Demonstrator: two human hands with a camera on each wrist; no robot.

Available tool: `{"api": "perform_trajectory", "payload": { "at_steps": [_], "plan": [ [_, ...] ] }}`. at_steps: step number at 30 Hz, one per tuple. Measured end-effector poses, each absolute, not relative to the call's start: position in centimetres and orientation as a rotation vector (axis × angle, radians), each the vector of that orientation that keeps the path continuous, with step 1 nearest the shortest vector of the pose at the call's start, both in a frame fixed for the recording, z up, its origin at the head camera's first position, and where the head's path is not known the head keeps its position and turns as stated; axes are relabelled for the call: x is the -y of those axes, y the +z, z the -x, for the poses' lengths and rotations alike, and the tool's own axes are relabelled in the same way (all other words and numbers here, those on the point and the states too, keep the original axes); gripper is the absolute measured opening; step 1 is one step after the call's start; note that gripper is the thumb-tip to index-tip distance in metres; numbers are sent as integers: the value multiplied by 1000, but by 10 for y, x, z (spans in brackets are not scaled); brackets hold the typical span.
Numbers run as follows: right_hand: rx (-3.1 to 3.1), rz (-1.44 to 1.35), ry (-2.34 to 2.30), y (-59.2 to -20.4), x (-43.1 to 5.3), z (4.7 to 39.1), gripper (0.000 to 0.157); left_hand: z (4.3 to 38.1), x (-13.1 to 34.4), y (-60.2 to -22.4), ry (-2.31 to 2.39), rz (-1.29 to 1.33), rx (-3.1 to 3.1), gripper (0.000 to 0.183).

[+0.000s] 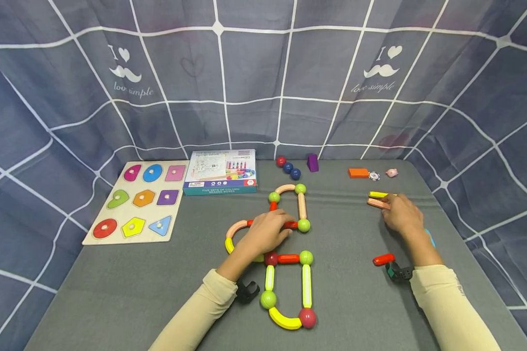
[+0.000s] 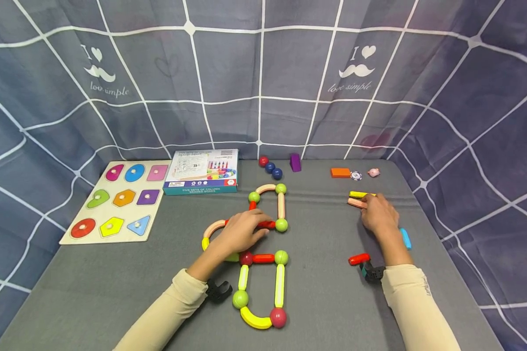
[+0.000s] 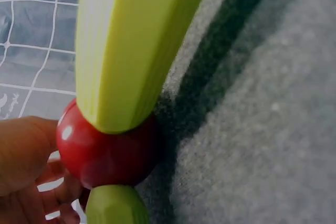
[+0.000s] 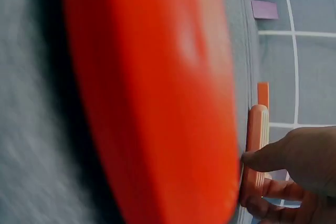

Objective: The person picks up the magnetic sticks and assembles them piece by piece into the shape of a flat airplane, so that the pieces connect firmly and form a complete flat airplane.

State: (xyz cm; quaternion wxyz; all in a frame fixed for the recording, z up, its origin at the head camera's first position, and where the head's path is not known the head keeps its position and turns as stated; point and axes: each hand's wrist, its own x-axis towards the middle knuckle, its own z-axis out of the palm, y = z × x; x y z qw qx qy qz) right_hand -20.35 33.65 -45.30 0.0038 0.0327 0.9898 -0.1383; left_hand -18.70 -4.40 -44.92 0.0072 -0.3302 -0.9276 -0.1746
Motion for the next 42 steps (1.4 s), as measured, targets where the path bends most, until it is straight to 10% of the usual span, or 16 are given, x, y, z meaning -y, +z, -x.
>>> {"api": "perform_trajectory", "payload": {
  "at_steps": [16, 42],
  "plan": [
    [-3110, 775, -443, -445, -235, 188, 14, 195, 32, -457, -483, 900, 2870, 14],
    [-3083, 736, -385, -458, -215, 176, 12, 192, 31, -458, -468, 860, 2876, 16]
  ]
}}
